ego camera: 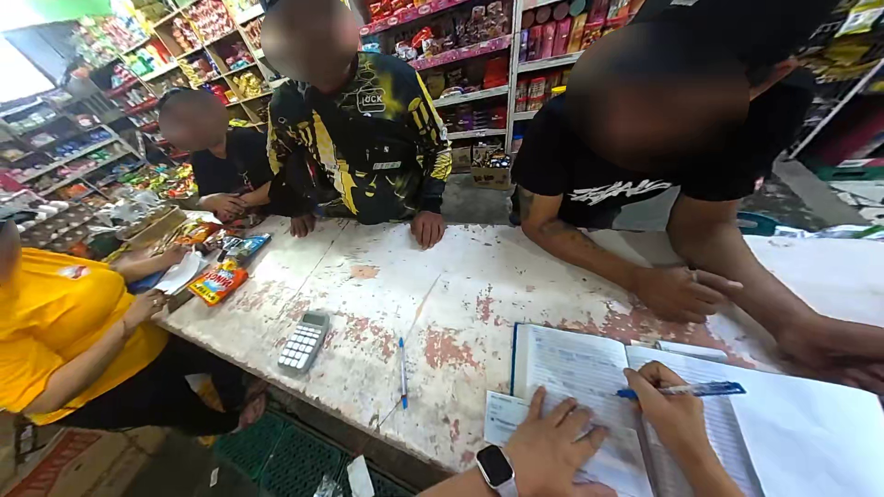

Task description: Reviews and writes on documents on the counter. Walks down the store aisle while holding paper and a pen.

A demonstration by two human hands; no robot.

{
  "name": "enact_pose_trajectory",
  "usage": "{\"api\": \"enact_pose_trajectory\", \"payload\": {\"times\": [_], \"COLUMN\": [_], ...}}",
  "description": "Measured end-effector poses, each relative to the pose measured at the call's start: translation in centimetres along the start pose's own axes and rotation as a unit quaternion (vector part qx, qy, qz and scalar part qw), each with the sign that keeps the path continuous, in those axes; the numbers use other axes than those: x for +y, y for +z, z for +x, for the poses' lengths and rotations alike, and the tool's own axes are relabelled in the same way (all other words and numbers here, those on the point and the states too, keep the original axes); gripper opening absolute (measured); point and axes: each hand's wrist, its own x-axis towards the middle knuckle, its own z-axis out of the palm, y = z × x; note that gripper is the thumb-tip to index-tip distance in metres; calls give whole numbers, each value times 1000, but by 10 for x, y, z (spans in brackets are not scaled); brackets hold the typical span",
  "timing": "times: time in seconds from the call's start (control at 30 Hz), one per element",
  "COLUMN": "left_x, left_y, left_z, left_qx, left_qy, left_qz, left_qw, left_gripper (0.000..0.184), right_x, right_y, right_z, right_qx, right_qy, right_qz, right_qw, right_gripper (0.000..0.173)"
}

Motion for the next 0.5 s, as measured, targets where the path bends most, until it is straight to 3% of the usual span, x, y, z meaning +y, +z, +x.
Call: {"api": "enact_pose_trajectory", "payload": {"times": [0.5], "left_x": [3], "left_y": [15], "left_z": [-1], "left_qx": [38], "left_qy": [7], "left_qz": [6], "left_qw": [999], "left_gripper": [65], "right_x": [9], "right_y": [-9], "right_z": [3], "right_qx": [15], "right_qy": [56], "right_qz": [29], "right_qw": [998], "right_gripper": [25]}}
